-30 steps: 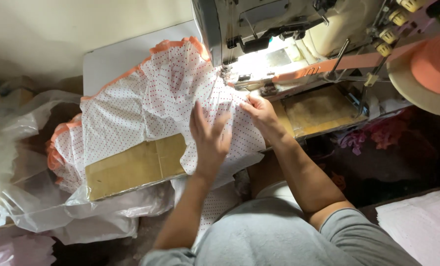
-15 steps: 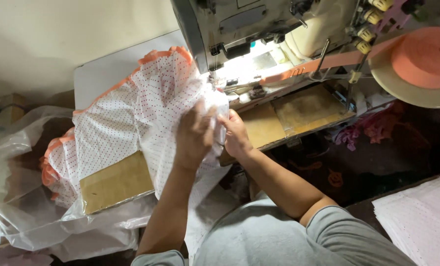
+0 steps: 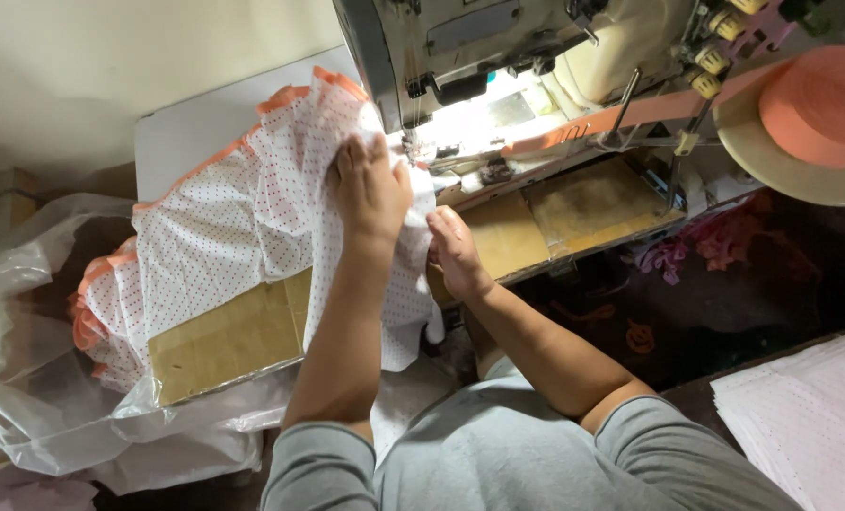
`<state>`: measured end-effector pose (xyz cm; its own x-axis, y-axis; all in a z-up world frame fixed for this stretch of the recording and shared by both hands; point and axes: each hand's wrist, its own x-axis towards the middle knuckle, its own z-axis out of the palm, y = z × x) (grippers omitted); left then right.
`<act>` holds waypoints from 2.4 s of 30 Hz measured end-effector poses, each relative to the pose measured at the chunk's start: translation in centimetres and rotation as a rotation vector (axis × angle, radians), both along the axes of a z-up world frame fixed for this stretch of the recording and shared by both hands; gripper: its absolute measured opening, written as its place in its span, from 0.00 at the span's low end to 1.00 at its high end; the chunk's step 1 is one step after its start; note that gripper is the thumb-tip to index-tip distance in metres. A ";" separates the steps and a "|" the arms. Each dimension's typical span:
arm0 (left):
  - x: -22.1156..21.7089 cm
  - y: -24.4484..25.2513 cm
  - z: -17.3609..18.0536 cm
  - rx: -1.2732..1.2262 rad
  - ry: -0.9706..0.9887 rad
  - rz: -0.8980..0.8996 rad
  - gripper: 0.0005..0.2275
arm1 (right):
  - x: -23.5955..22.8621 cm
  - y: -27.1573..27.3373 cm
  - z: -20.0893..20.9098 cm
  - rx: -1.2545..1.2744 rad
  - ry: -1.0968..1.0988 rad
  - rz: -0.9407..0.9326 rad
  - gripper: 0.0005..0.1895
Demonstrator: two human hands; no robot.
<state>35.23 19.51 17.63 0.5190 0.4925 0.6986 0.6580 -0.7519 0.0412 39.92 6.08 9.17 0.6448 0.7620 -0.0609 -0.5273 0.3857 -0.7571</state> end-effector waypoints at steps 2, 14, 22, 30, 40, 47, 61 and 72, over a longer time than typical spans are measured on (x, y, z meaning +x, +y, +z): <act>0.6 0.4 1.8 -0.358 0.211 0.098 0.23 | 1.1 1.0 -3.2 0.001 -0.165 0.030 0.05; -3.2 -6.2 0.7 0.182 -0.026 -0.333 0.15 | 0.6 -0.1 -0.5 -0.013 -0.182 -0.020 0.04; -3.4 -4.0 1.3 -0.052 -0.087 -0.545 0.08 | 0.5 -1.0 4.1 -0.244 -0.515 -0.111 0.12; -3.9 -2.4 0.3 -0.299 0.121 -0.512 0.10 | -0.7 0.1 4.5 -0.103 -0.366 -0.201 0.09; -4.1 1.1 0.6 -0.197 0.112 -0.736 0.11 | -0.3 -3.2 1.6 -0.225 -0.675 -0.015 0.12; -4.8 -1.8 -0.9 -0.078 0.082 -0.474 0.12 | 2.0 -2.1 1.9 -0.276 -0.787 -0.044 0.08; -13.1 -9.3 -6.2 -1.362 -0.482 -0.626 0.22 | 6.7 -1.8 3.2 -0.327 0.060 0.342 0.26; -13.5 -8.7 5.5 -1.013 -0.130 -0.503 0.22 | 5.7 -3.3 2.6 -0.221 0.136 0.265 0.09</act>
